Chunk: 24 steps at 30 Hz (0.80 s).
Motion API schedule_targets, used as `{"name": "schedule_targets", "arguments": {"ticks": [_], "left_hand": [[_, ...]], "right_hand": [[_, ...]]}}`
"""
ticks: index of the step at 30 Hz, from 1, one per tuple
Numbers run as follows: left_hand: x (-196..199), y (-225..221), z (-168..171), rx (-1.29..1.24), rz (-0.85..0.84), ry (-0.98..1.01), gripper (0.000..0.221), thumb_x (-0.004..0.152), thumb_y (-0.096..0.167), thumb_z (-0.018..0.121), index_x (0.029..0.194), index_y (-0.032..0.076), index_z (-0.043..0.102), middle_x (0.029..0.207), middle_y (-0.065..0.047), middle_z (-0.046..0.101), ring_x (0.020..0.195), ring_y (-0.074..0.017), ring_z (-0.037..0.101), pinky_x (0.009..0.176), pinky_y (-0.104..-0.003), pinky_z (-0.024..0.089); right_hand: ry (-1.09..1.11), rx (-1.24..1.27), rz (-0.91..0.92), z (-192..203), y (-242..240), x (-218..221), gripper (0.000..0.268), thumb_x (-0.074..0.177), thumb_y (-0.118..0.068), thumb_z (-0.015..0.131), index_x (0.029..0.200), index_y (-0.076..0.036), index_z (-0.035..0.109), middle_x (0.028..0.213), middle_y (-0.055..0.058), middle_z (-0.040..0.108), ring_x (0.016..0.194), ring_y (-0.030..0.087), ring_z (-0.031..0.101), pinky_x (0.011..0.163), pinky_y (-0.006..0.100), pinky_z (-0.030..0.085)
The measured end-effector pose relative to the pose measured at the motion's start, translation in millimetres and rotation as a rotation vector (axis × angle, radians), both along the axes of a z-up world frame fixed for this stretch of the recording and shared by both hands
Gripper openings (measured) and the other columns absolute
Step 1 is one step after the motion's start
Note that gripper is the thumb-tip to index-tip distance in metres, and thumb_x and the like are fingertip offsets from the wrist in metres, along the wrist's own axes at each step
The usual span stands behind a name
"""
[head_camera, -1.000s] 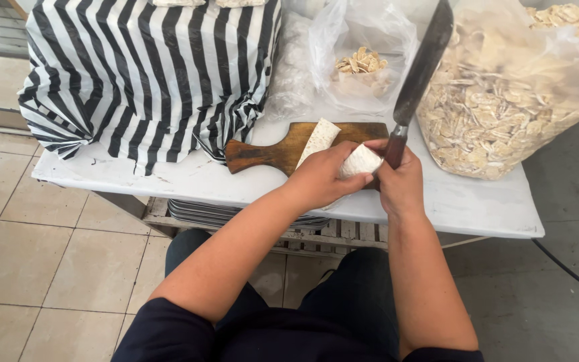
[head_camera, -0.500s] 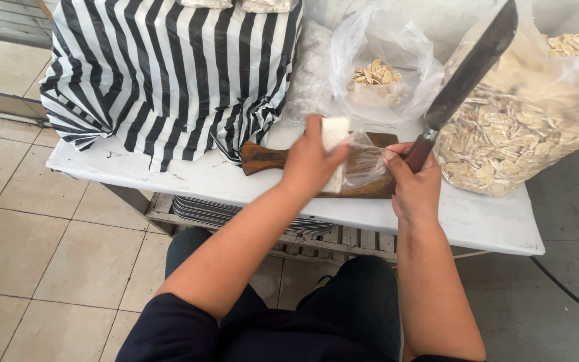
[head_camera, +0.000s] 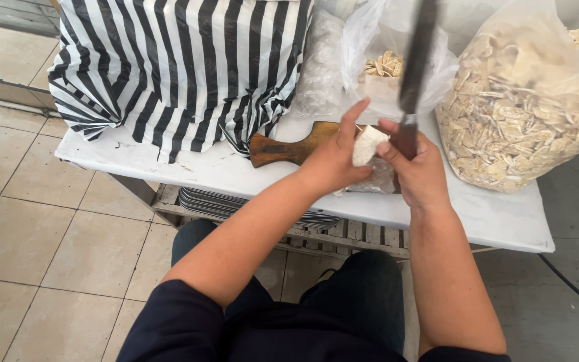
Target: The person slices a white block of food into thin strips on a wooden cutting board using a knife. After finishing, they transfer the slices into a plastic bag and begin slicing another block.
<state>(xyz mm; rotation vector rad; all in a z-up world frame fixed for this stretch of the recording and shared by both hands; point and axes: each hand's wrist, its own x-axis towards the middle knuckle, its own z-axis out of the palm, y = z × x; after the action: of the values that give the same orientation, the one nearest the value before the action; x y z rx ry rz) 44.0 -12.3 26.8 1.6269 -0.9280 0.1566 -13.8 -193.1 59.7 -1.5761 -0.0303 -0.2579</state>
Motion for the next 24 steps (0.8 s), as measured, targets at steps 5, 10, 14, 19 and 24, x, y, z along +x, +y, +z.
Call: {"name": "schedule_targets", "arguments": {"ticks": [5, 10, 14, 19, 24], "left_hand": [[-15, 1, -5, 0.11, 0.179, -0.003, 0.115, 0.071, 0.012, 0.087, 0.159, 0.013, 0.012, 0.118, -0.021, 0.064, 0.109, -0.0403, 0.066, 0.094, -0.046, 0.054], [-29, 7, -8, 0.079, 0.269, 0.023, 0.105, 0.072, 0.01, 0.082, 0.157, 0.012, 0.021, 0.122, -0.018, 0.063, 0.107, -0.0365, 0.068, 0.09, -0.044, 0.056], [-22, 13, -6, 0.005, 0.213, 0.25, 0.088, 0.079, 0.006, 0.075, 0.155, 0.012, 0.03, 0.117, -0.015, 0.066, 0.1, -0.0264, 0.07, 0.086, -0.039, 0.058], [-12, 28, -10, -0.059, 0.037, 0.398, 0.052, 0.095, 0.0, 0.055, 0.145, 0.012, 0.048, 0.103, -0.007, 0.066, 0.08, -0.0111, 0.059, 0.073, -0.028, 0.052], [-1, 33, -16, -0.286, -0.164, 0.578, 0.048, 0.097, -0.008, 0.036, 0.133, 0.012, 0.06, 0.095, 0.001, 0.055, 0.077, -0.0067, 0.055, 0.069, -0.023, 0.056]], "right_hand": [[-0.045, -0.002, -0.084, -13, -8, 3, 0.03, 0.093, -0.003, 0.077, 0.12, 0.004, 0.065, 0.11, 0.013, 0.071, 0.098, 0.02, 0.07, 0.089, 0.033, 0.059], [-0.124, 0.18, -0.26, -18, -29, 5, 0.023, 0.095, -0.003, 0.073, 0.115, 0.0, 0.064, 0.108, 0.012, 0.071, 0.095, 0.021, 0.072, 0.087, 0.034, 0.062], [-0.167, 0.288, -0.271, -19, -36, 5, 0.021, 0.099, -0.002, 0.071, 0.118, -0.001, 0.061, 0.106, 0.011, 0.07, 0.093, 0.02, 0.071, 0.085, 0.035, 0.062], [-0.162, 0.344, -0.315, -20, -36, 5, 0.018, 0.1, -0.003, 0.07, 0.115, -0.002, 0.059, 0.102, 0.008, 0.067, 0.09, 0.02, 0.07, 0.082, 0.039, 0.066], [-0.165, 0.355, -0.298, -23, -32, 5, 0.019, 0.1, -0.002, 0.069, 0.116, -0.003, 0.059, 0.105, 0.01, 0.068, 0.091, 0.02, 0.071, 0.082, 0.038, 0.065]]}}
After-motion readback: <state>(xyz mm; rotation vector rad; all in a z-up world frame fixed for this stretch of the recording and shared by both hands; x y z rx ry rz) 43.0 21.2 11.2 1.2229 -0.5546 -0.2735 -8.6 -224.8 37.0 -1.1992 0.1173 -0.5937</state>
